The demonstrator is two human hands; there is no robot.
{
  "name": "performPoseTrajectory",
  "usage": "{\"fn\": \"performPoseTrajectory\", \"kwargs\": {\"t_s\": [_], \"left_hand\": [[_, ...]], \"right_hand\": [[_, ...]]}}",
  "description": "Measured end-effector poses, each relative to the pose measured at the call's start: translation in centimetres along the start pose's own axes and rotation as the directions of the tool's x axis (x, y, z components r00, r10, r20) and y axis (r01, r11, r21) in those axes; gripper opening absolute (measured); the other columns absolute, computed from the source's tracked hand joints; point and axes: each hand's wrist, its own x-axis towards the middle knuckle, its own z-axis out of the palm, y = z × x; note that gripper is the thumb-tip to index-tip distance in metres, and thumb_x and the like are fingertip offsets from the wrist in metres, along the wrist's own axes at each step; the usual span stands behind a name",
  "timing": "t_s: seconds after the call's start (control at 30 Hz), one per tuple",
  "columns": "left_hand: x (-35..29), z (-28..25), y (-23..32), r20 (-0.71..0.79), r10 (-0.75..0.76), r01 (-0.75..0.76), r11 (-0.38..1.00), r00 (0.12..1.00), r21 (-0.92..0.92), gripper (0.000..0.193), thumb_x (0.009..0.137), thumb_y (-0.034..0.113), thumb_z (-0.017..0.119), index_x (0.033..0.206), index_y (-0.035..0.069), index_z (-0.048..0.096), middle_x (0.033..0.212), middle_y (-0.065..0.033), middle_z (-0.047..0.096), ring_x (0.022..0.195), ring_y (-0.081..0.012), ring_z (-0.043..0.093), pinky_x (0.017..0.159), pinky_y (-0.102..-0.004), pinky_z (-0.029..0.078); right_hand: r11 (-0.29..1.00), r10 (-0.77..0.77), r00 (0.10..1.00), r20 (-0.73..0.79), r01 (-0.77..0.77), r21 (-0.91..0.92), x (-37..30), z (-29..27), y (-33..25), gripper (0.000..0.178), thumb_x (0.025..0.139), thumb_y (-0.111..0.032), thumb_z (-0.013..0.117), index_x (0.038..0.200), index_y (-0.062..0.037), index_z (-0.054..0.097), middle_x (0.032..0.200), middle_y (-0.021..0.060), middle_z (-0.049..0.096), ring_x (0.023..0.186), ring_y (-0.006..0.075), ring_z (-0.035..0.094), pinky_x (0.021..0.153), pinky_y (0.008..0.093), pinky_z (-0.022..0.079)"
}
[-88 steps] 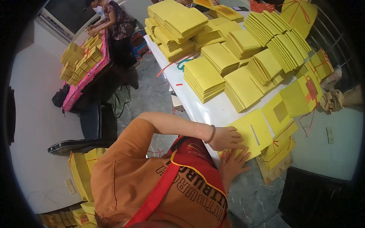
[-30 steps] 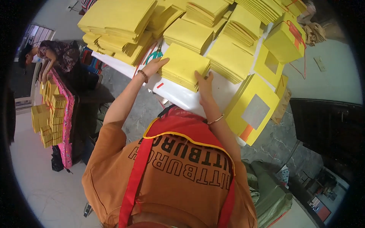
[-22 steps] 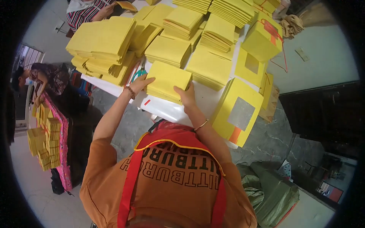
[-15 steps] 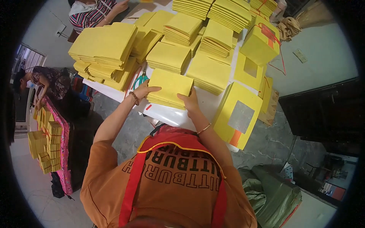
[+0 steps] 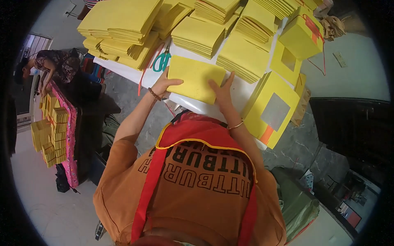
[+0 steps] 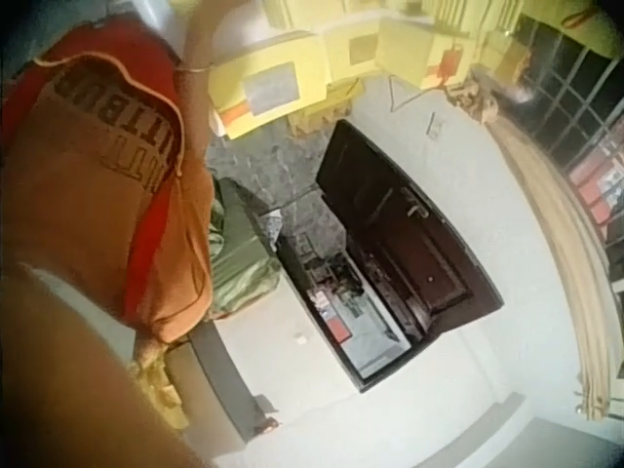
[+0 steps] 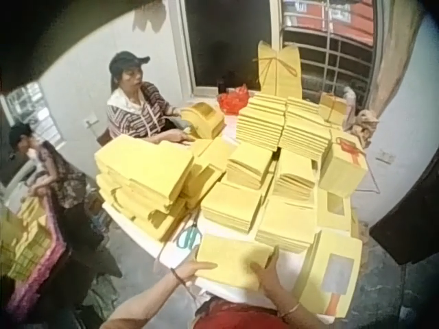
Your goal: Counting and stacking yellow paper sheets on a table.
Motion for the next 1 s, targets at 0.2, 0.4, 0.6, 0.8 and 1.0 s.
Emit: {"fn": "performPoseTrajectory", "kwargs": {"t_s": [0.2, 0.4, 0.6, 0.8, 1.0], "left_hand": [[-1.3, 0.6, 2.6, 0.176, 0.16, -0.193, 0.963, 0.971, 0.189, 0.099, 0.064, 0.008, 0.079, 0.14, 0.003, 0.016, 0.131, -0.0092, 0.042, 0.12, -0.0204, 0.041, 0.102, -0.0316, 0.032], [0.5, -2.5, -1.0, 0.367, 0.185, -0.411, 0.39, 0.911, 0.824, 0.117, 0.058, 0.026, 0.083, 0.144, 0.007, 0.007, 0.139, -0.0126, 0.033, 0.129, -0.0277, 0.029, 0.108, -0.0356, 0.019], [1.7, -3.1, -2.4, 0.364, 0.124, -0.383, 0.39, 0.923, 0.838, 0.115, 0.055, 0.031, 0.084, 0.143, 0.007, 0.013, 0.141, -0.0151, 0.031, 0.131, -0.0319, 0.025, 0.109, -0.0396, 0.017], [1.2, -2.5, -1.1, 0.41, 0.166, -0.441, 0.379, 0.897, 0.813, 0.107, 0.057, 0.032, 0.083, 0.14, 0.005, 0.021, 0.138, -0.0171, 0.034, 0.129, -0.0318, 0.029, 0.107, -0.0395, 0.021], [1.9, -2.6, -1.6, 0.377, 0.179, -0.417, 0.42, 0.909, 0.806, 0.104, 0.059, 0.031, 0.082, 0.139, 0.006, 0.021, 0.132, -0.0181, 0.039, 0.121, -0.0328, 0.04, 0.103, -0.0404, 0.03]], "right_hand": [[0.988, -0.08, 0.961, 0.265, 0.041, 0.15, -1.5, -0.9, -2.1, 0.12, 0.069, -0.01, 0.076, 0.139, -0.0089, -0.021, 0.132, 0.0164, 0.037, 0.117, 0.0252, 0.044, 0.098, 0.0341, 0.039], [0.962, -0.237, 0.925, 0.299, 0.267, -0.064, -2.3, -1.5, 1.3, 0.123, 0.063, -0.008, 0.08, 0.141, -0.0054, -0.014, 0.135, 0.0148, 0.035, 0.123, 0.024, 0.039, 0.101, 0.0345, 0.036], [0.976, -0.194, 0.954, 0.229, 0.212, -0.058, -2.0, -1.1, 3.2, 0.121, 0.062, -0.008, 0.081, 0.142, -0.0043, -0.01, 0.138, 0.0151, 0.032, 0.125, 0.0246, 0.037, 0.103, 0.035, 0.034], [0.96, -0.244, 0.945, 0.218, 0.267, -0.082, -2.7, -0.6, 1.6, 0.117, 0.063, -0.008, 0.081, 0.142, -0.0047, -0.006, 0.134, 0.0146, 0.036, 0.122, 0.0243, 0.04, 0.101, 0.0352, 0.037], [0.984, -0.12, 0.959, 0.256, 0.15, -0.099, -0.8, -1.4, 2.1, 0.091, 0.068, -0.006, 0.077, 0.137, -0.0036, 0.017, 0.123, 0.0117, 0.047, 0.112, 0.0207, 0.049, 0.094, 0.0335, 0.043]]}}
